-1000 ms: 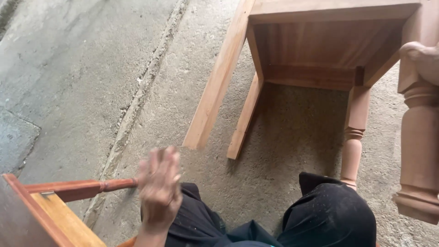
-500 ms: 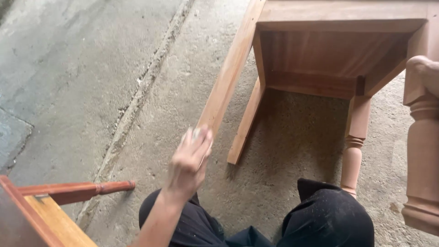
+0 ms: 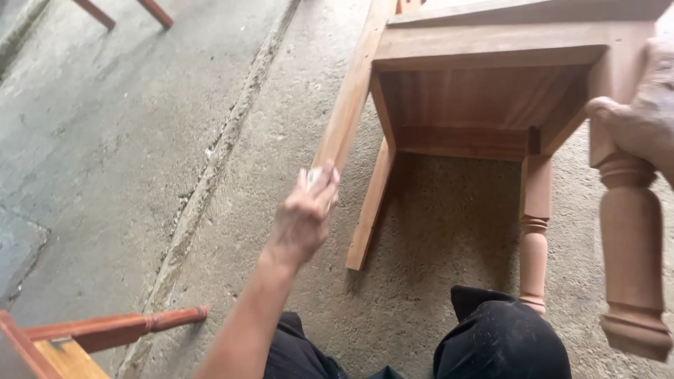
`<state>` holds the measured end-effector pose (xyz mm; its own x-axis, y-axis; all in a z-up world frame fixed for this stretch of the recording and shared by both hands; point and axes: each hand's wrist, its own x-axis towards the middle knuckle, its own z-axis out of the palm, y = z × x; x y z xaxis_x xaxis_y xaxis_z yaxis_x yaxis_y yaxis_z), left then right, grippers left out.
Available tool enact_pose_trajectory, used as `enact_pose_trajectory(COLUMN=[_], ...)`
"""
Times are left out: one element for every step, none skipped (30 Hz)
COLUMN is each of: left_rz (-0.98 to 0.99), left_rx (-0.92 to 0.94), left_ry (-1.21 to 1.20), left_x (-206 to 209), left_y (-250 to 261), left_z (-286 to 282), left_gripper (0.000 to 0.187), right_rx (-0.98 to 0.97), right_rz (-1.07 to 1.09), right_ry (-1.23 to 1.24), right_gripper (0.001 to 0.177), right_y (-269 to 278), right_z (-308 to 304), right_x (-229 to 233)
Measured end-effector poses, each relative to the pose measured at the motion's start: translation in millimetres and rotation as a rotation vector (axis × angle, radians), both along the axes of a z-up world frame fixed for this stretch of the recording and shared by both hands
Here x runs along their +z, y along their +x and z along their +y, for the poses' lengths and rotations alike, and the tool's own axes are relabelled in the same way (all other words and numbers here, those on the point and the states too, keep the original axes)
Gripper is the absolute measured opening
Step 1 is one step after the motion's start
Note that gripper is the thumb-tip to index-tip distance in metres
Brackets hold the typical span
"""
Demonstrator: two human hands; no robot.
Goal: Sanding the legs and frame of a wooden chair with sandpaper.
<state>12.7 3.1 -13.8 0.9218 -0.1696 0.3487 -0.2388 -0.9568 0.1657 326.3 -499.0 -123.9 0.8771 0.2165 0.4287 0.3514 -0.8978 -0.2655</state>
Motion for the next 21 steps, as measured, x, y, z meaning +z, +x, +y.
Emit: enact_pose_trajectory(left_rz=[-0.003, -0.008, -0.017, -0.026, -0.04, -0.1, -0.151, -0.157, -0.091, -0.025, -0.024, -0.036, -0.059, -0.068, -0.115, -0.163, -0.182, -0.06, 0.065, 0.049, 0.173], left_rx=[-0.025, -0.042, -0.025, -0.009, -0.016, -0.012, -0.002, -0.003, 0.034, 0.071, 0.086, 0.081, 0.074, 0.087, 0.04, -0.008, 0.001, 0.054, 0.1, 0.104, 0.18], left_ry=[0.011, 0.015, 0.025, 0.035, 0.041, 0.055, 0.066, 0.069, 0.059, 0.048, 0.043, 0.087, 0.129, 0.122, 0.032, -0.058, -0.058, -0.115, -0.176, -0.18, -0.21], left_x=[-4, -3, 1, 4, 8, 10, 9, 16, 20, 24, 20, 17, 15, 8, 2, -3, -3, -2, 0, 5, 7], left_y=[25, 30, 37, 44, 30, 18, 3, -20, -49, -78, -79, -81, -82, -65, -51, -38, -15, 7, 30, 32, 33], left_z=[4, -2, -5, -8, -12, -15, -19, -19, -20, -21, -20, -18, -17, -12, -6, 1, 2, 4, 5, 6, 4], left_gripper=[0.03, 0.03, 0.031, 0.032, 0.032, 0.035, 0.037, 0.037, 0.037, 0.038, 0.038, 0.038, 0.037, 0.037, 0.033, 0.03, 0.03, 0.032, 0.034, 0.034, 0.03], right_rx=[-0.014, -0.031, -0.102, -0.17, -0.177, -0.18, -0.176, -0.177, -0.2, -0.222, -0.209, -0.24, -0.273, -0.262, -0.262, -0.262, -0.253, -0.246, -0.243, -0.238, -0.232], right_rz=[-0.009, -0.014, 0.098, 0.211, 0.198, 0.232, 0.274, 0.268, 0.329, 0.391, 0.391, 0.425, 0.447, 0.436, 0.408, 0.381, 0.362, 0.34, 0.321, 0.304, 0.27], right_ry=[0.002, 0.006, -0.045, -0.092, -0.084, -0.094, -0.107, -0.104, -0.083, -0.062, -0.071, -0.061, -0.05, -0.058, -0.052, -0.045, -0.046, -0.033, -0.023, -0.025, -0.036], right_gripper=[0.088, 0.088, 0.093, 0.099, 0.099, 0.101, 0.103, 0.103, 0.102, 0.101, 0.101, 0.101, 0.101, 0.101, 0.101, 0.101, 0.101, 0.102, 0.103, 0.103, 0.102], right_y=[-23, -31, -34, -37, -40, -41, -43, -47, -52, -56, -55, -54, -53, -51, -51, -51, -48, -45, -43, -38, -34], right_z=[22, 24, 31, 37, 37, 38, 40, 41, 45, 50, 52, 55, 56, 54, 53, 52, 50, 49, 46, 43, 35], right_x=[39, 47, 57, 68, 72, 76, 77, 86, 91, 95, 94, 94, 98, 97, 94, 93, 91, 89, 87, 82, 75])
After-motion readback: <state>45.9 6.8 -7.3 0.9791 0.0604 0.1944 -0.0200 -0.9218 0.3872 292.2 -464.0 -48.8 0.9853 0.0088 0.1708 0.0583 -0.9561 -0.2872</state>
